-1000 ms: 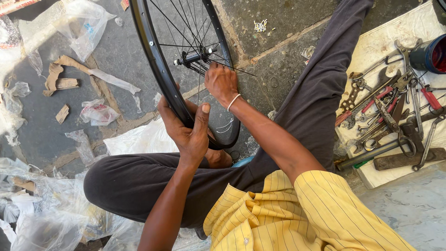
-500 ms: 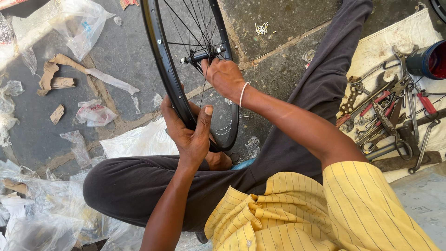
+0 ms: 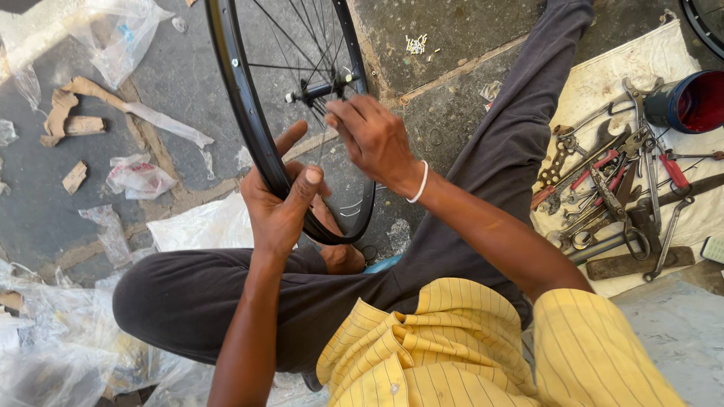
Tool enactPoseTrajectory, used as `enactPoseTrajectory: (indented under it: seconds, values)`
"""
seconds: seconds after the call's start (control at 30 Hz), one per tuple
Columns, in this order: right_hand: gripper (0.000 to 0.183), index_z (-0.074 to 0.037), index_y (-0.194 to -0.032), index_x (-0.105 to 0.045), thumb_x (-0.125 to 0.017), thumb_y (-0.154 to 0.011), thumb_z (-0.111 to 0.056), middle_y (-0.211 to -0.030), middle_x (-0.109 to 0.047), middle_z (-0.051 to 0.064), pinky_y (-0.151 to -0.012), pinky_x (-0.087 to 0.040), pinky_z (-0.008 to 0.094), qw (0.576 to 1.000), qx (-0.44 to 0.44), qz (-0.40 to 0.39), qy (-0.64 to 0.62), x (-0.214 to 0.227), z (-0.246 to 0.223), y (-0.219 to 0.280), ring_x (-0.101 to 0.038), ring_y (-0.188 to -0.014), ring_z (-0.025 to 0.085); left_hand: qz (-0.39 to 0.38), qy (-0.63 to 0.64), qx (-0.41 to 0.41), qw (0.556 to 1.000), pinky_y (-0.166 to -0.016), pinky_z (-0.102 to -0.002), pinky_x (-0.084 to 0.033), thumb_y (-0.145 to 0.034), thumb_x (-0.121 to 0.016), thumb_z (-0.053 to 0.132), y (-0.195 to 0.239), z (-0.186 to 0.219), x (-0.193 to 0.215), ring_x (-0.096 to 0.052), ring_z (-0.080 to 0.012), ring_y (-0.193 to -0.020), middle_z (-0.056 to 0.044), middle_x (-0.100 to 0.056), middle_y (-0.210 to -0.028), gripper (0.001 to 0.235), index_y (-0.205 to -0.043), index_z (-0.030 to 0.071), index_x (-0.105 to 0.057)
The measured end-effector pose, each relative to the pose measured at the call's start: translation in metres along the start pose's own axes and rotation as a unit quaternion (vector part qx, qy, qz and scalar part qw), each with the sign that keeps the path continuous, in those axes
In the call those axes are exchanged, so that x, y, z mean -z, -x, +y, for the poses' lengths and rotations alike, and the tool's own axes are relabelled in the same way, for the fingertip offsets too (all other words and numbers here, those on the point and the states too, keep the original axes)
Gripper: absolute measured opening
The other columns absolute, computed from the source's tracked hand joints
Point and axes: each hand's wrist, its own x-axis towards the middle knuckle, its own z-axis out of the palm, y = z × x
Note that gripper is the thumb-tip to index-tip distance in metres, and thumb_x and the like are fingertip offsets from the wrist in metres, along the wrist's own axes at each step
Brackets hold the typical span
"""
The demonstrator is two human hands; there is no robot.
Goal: The person sits on the ground and works on a bicycle wheel, using their hands to tighten the spokes and adjust the rim. They rotate the wheel frequently to access different sections and ensure the spokes are properly tensioned.
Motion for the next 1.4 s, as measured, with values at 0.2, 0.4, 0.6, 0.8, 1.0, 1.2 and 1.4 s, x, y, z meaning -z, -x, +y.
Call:
enactPoseTrajectory:
  seconds: [0.2,0.4,0.6,0.8,1.0,1.2,1.4]
  values:
    - [0.03,-0.002,-0.126,-0.064,-0.066,-0.103,-0.021,-0.102,-0.068,0.012,-0.076,-0.06,0.039,0.994,0.059,-0.032,-0.082,-0.006,-0.017,-0.012,-0.07,-0.09,0.026,0.038,-0.066,-0.06,0.995,-0.083,-0.027,-0.051,-0.098,-0.078,0.003,0.013,-0.002,-0.011,-0.058,-0.0098,-0.088,-0.003,-0.061,-0.103,0.037,-0.125,0.002,-0.053]
    - [0.015,-0.006,-0.114,-0.065,-0.059,-0.101,-0.011,-0.096,-0.074,0.008,-0.066,-0.061,0.028,0.937,-0.339,-0.004,-0.087,-0.061,0.115,0.044,-0.073,-0.076,0.017,0.05,-0.207,-0.065,0.975,-0.071,-0.026,-0.048,-0.09,-0.078,-0.002,0.055,0.014,0.011,-0.054,-0.0107,-0.077,-0.005,-0.058,-0.097,0.039,-0.113,0.004,-0.047]
    - [0.044,0.001,-0.118,-0.061,-0.081,-0.079,-0.003,-0.1,-0.072,0.014,-0.064,-0.055,0.027,0.905,-0.378,-0.146,-0.132,-0.146,0.232,0.072,-0.068,-0.08,0.017,0.035,-0.254,-0.005,0.967,-0.064,-0.026,-0.046,-0.08,-0.08,-0.002,0.074,0.022,0.025,-0.056,-0.0115,-0.071,-0.006,-0.058,-0.089,0.038,-0.103,0.006,-0.051]
    - [0.022,0.001,-0.111,-0.063,-0.068,-0.09,0.003,-0.093,-0.072,0.012,-0.054,-0.055,0.026,0.734,-0.54,-0.199,-0.36,-0.178,0.243,0.053,-0.07,-0.072,0.015,0.052,-0.181,0.075,0.979,-0.07,-0.026,-0.05,-0.076,-0.082,-0.006,0.087,0.024,0.031,-0.061,-0.0118,-0.077,-0.007,-0.061,-0.093,0.044,-0.104,0.006,-0.05]
    - [0.02,-0.003,-0.112,-0.064,-0.068,-0.093,-0.005,-0.096,-0.073,0.006,-0.057,-0.054,0.024,0.729,-0.52,-0.27,-0.353,-0.165,0.244,0.046,-0.071,-0.077,0.012,0.102,-0.13,0.221,0.961,-0.066,-0.027,-0.055,-0.067,-0.087,-0.004,0.096,0.024,0.036,-0.064,-0.0115,-0.072,-0.009,-0.064,-0.086,0.044,-0.096,0.006,-0.056]
    - [0.017,-0.008,-0.109,-0.067,-0.066,-0.092,-0.005,-0.094,-0.071,0.007,-0.059,-0.055,0.027,0.74,-0.503,-0.293,-0.337,-0.165,0.249,0.05,-0.07,-0.075,0.014,0.034,-0.157,0.2,0.966,-0.076,-0.028,-0.058,-0.066,-0.091,0.006,0.099,0.02,0.048,-0.07,-0.0102,-0.077,-0.004,-0.066,-0.085,0.047,-0.101,0.008,-0.06]
    - [0.027,-0.004,-0.11,-0.063,-0.058,-0.085,0.007,-0.104,-0.068,0.011,-0.081,-0.058,0.038,0.912,-0.388,0.001,0.131,-0.135,0.315,0.061,-0.071,-0.09,0.021,-0.038,-0.022,0.092,0.995,-0.081,-0.032,-0.062,-0.077,-0.094,0.019,0.147,-0.051,0.068,-0.072,-0.0151,-0.092,-0.011,-0.068,-0.102,0.044,-0.105,0.012,-0.061]
